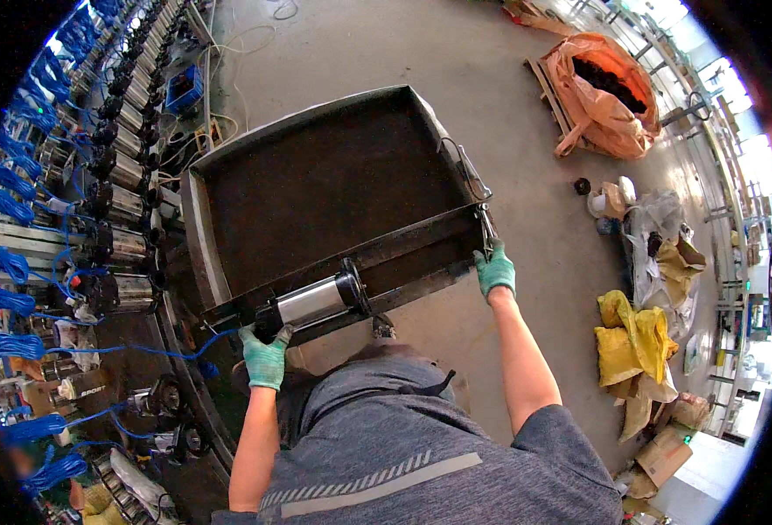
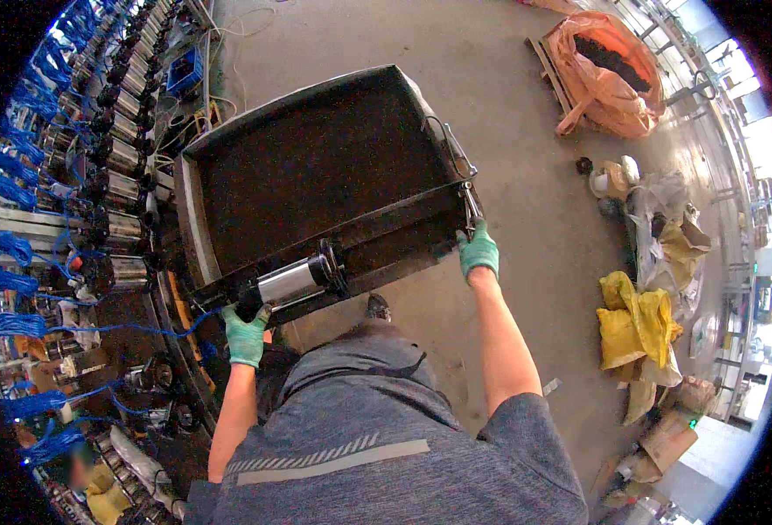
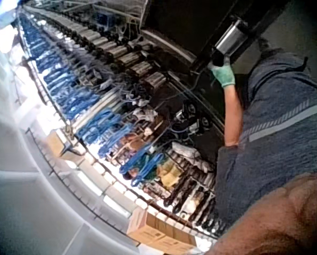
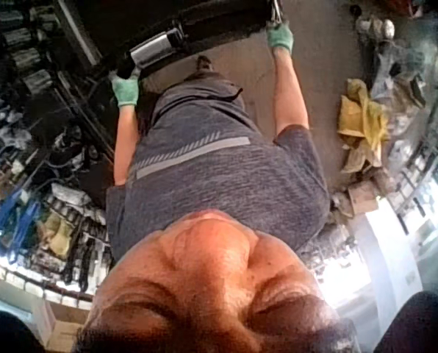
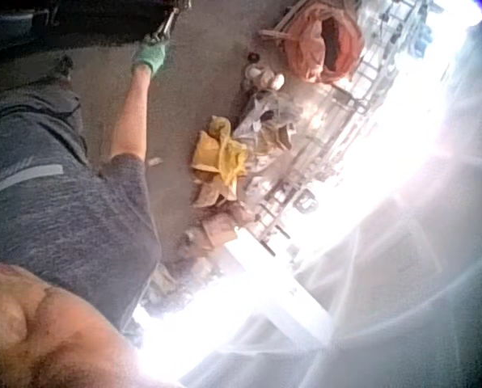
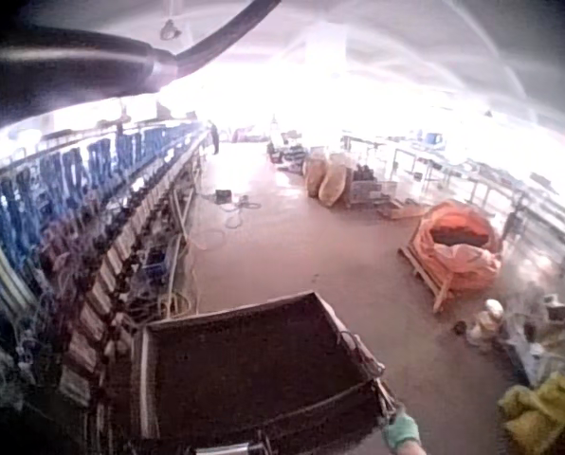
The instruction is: The person repeatedly picks up a cylindrical metal pump from a metal tray, connects a blue hose to it, and places it back into the tray. This cycle is performed multiple times in a factory setting with rows of similar equipment in the background.
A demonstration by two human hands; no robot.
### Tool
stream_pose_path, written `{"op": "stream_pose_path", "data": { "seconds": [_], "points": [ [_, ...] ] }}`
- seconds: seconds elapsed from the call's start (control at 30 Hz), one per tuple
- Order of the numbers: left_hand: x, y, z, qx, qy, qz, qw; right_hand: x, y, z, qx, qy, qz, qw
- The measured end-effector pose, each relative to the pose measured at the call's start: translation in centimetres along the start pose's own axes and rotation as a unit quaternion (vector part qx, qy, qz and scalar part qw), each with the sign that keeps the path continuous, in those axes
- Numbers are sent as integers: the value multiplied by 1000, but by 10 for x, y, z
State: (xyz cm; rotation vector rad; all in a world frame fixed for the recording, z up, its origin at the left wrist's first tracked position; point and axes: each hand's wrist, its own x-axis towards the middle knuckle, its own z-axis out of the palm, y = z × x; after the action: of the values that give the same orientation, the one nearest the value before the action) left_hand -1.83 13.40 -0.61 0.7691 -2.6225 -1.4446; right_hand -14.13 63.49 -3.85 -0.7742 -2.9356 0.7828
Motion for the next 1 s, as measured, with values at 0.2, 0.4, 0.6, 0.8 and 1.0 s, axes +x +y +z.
{"op": "stream_pose_path", "data": {
  "seconds": [0.2,0.4,0.6,0.8,1.0],
  "points": [
    [-3,29,-2,17,-10,-26,999,3,0,22,190,66,2,979],
    [-2,35,-8,44,-7,-23,999,-62,-71,-16,400,-313,-11,861],
    [0,30,-9,85,-16,-21,996,-86,-118,3,298,-413,-48,859],
    [3,16,-9,67,-6,-14,998,-86,-121,36,318,-413,-106,847],
    [2,15,-5,48,-7,9,999,-77,-119,52,172,-336,-153,913]
  ]
}}
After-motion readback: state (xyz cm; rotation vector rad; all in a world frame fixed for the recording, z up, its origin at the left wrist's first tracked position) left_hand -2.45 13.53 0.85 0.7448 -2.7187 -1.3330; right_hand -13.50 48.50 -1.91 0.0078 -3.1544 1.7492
